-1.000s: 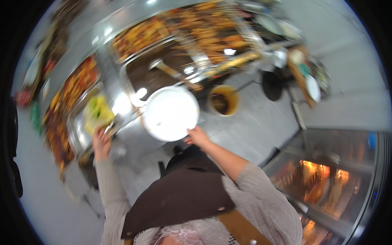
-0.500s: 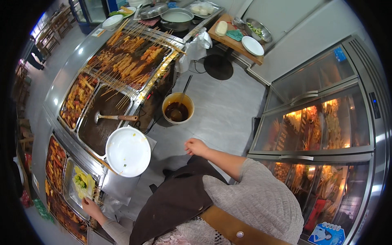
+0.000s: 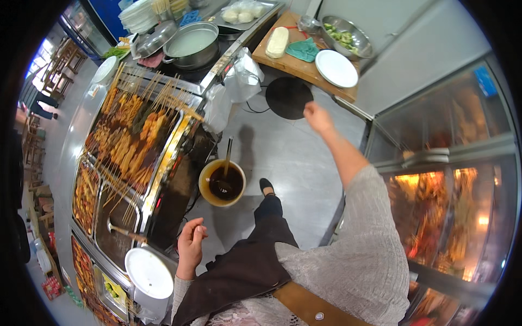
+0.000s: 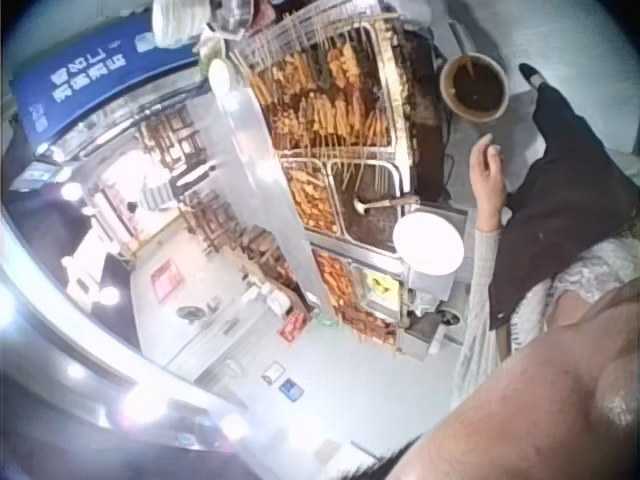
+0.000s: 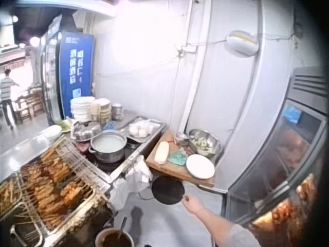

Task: The person assembles a takeout bowl by adding cooked noodles, vegetables, and sauce using chopsticks and a ladle, then places the bowl in a plastic bag and hands it to a customer.

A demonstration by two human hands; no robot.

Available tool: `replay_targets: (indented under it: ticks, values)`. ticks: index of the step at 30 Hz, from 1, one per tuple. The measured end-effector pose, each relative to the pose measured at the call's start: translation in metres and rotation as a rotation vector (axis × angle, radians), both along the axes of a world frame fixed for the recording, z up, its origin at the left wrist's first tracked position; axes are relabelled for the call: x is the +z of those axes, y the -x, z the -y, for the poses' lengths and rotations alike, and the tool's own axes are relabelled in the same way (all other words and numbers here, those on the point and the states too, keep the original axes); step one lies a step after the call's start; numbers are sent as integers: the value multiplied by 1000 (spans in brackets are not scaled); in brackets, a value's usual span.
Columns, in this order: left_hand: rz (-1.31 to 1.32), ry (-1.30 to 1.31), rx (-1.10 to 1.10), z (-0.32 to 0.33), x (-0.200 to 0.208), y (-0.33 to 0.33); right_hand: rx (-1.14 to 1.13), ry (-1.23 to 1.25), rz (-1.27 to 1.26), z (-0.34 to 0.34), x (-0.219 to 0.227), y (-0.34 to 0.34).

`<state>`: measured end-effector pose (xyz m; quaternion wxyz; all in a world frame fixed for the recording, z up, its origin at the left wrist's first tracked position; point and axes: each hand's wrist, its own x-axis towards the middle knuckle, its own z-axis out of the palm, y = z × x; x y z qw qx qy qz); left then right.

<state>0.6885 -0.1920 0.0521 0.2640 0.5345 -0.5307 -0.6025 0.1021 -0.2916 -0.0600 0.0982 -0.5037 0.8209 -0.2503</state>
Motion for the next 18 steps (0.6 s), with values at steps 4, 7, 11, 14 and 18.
replay_targets:
  ticks: [4, 7, 11, 14, 18]
  values:
    - [112, -162, 97, 39, -46, 85, -147, -228, -111, 179, -8, 136]
    - [300, -213, 66, 49, -60, 117, -175, -158, -108, 265, -17, 195]
    - [391, -323, 137, 52, -75, 134, -288, -195, -220, 344, -26, 234]
    - [415, -373, 205, 56, -83, 144, -359, -290, -244, 373, -49, 241]
    - [450, -380, 217, 55, -82, 153, -299, -366, -158, 388, -60, 260]
